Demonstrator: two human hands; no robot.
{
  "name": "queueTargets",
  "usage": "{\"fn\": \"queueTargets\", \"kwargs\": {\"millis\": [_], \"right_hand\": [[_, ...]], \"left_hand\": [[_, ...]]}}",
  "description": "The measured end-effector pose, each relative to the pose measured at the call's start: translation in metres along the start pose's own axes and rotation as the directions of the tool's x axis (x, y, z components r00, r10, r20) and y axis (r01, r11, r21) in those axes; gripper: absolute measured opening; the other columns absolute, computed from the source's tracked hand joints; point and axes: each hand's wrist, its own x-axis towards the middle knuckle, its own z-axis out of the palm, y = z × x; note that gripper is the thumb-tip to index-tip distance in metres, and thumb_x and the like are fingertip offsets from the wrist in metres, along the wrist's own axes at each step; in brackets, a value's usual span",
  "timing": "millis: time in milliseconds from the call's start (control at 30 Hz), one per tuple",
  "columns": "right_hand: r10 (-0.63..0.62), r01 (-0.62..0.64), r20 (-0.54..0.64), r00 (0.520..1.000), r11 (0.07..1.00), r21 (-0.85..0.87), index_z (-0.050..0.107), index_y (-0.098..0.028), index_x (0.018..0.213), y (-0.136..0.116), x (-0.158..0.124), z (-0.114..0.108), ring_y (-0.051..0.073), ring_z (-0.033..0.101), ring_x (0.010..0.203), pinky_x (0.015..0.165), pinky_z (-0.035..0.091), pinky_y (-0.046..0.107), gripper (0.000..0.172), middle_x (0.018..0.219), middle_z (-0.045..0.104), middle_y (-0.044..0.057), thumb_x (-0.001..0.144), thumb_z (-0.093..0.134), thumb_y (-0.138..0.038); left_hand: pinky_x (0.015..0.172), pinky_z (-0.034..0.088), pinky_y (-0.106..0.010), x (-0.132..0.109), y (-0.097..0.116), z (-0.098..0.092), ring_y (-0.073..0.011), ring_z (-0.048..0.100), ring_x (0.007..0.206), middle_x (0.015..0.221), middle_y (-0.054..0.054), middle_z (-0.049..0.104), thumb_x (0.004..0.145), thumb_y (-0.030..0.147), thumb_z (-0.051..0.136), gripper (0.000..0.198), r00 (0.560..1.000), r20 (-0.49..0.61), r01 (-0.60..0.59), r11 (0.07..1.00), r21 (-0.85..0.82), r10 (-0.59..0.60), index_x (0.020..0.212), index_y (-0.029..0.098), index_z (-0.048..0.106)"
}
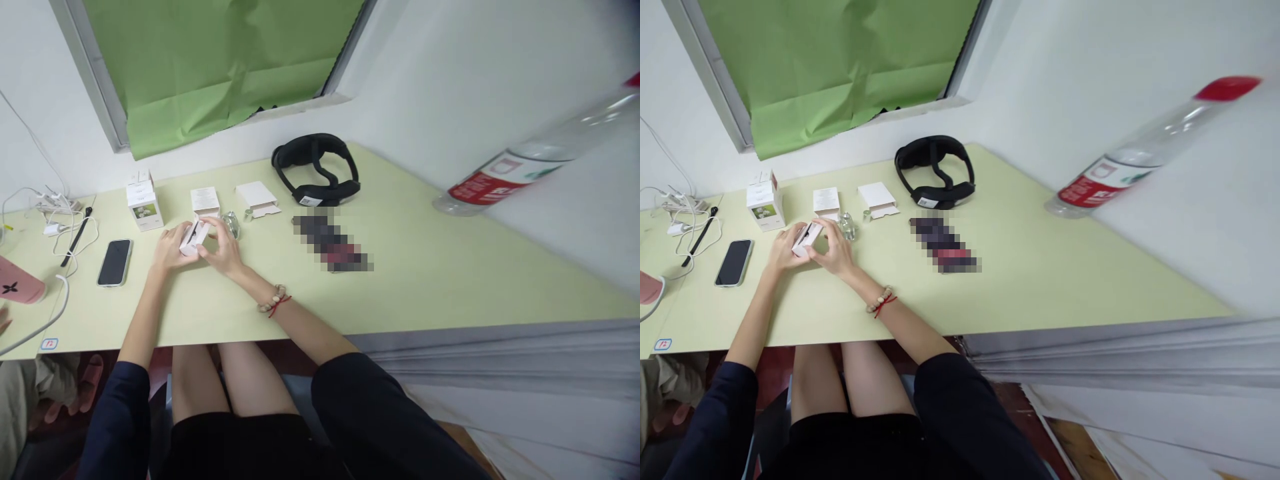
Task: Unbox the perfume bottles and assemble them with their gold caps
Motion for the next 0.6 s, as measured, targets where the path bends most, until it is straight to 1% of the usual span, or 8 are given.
{"fn": "queueTargets", "kwargs": {"millis": [67,133,233,333,400,433,500,600], "right_hand": [[-0.03,0.03,-0.012,0.999,1.0,0.004,0.047,-0.02,0.129,0.001,0.001,-0.001,0.027,0.051,0.123,0.087,0.056,0.039,0.055,0.129,0.054,0.014,0.083,0.051,-0.051],[-0.038,0.038,-0.002,0.999,0.999,-0.023,0.05,-0.021,0.126,0.001,0.001,-0.002,0.027,0.05,0.124,0.087,0.056,0.04,0.051,0.128,0.053,0.014,0.083,0.051,-0.05],[-0.023,0.022,-0.014,1.0,0.997,-0.071,0.056,-0.022,0.113,0.001,0.001,-0.003,0.028,0.051,0.123,0.087,0.055,0.041,0.041,0.128,0.052,0.012,0.081,0.053,-0.048],[-0.054,0.049,-0.045,0.998,0.994,-0.099,0.06,-0.023,0.093,0.002,0.001,-0.004,0.027,0.055,0.116,0.091,0.051,0.043,0.024,0.12,0.056,0.01,0.081,0.054,-0.042],[-0.066,0.062,-0.036,0.997,0.992,-0.112,0.06,-0.024,0.084,0.002,0.003,-0.004,0.025,0.057,0.109,0.095,0.049,0.044,0.016,0.106,0.062,0.007,0.084,0.051,-0.037],[-0.062,0.058,-0.029,0.998,0.991,-0.118,0.06,-0.025,0.082,0.002,0.004,-0.004,0.024,0.058,0.104,0.095,0.048,0.043,0.015,0.099,0.063,0.006,0.085,0.049,-0.034],[-0.044,0.042,-0.017,0.999,0.991,-0.131,0.062,-0.025,0.084,0.002,0.006,-0.004,0.023,0.059,0.095,0.092,0.048,0.042,0.016,0.087,0.063,0.005,0.086,0.048,-0.031],[-0.03,0.031,0.01,0.999,0.988,-0.152,0.067,-0.025,0.097,0.001,0.007,-0.004,0.024,0.057,0.093,0.089,0.048,0.041,0.022,0.085,0.063,0.005,0.086,0.048,-0.029]], "left_hand": [[0.085,0.047,-0.035,-0.001,-0.002,-0.003,-0.0269,0.066,0.097,0.11,-0.011,0.068,0.072,0.044,0.062,0.06,0.999,-0.027,0.033,0.999,-0.001,-0.033,0.124,0.017,0.049],[0.086,0.048,-0.035,-0.002,-0.004,-0.005,-0.0278,0.065,0.099,0.112,-0.012,0.066,0.071,0.045,0.063,0.063,0.996,-0.063,0.056,0.998,0.014,-0.055,0.126,0.018,0.048],[0.088,0.048,-0.037,-0.002,0.0,-0.008,-0.0295,0.062,0.106,0.12,-0.014,0.063,0.072,0.049,0.063,0.064,0.991,-0.125,0.046,0.998,0.05,-0.039,0.127,0.018,0.049],[0.089,0.048,-0.038,0.0,0.007,-0.01,-0.0293,0.06,0.112,0.124,-0.017,0.06,0.078,0.045,0.058,0.052,0.985,-0.17,0.003,0.997,0.077,0.01,0.122,0.018,0.054],[0.089,0.048,-0.038,0.0,0.013,-0.011,-0.0285,0.06,0.112,0.125,-0.017,0.059,0.081,0.04,0.056,0.041,0.985,-0.172,-0.014,0.996,0.09,0.029,0.116,0.019,0.057],[0.088,0.049,-0.039,0.001,0.015,-0.012,-0.0281,0.06,0.111,0.125,-0.016,0.059,0.081,0.037,0.056,0.035,0.986,-0.163,-0.02,0.995,0.097,0.035,0.112,0.02,0.059],[0.087,0.049,-0.039,0.002,0.018,-0.012,-0.0275,0.06,0.109,0.124,-0.015,0.06,0.081,0.034,0.055,0.026,0.989,-0.143,-0.032,0.993,0.114,0.048,0.102,0.021,0.061],[0.086,0.049,-0.039,0.002,0.02,-0.01,-0.0266,0.06,0.108,0.12,-0.015,0.061,0.082,0.031,0.053,0.018,0.989,-0.127,-0.063,0.989,0.134,0.08,0.095,0.021,0.06]]}}
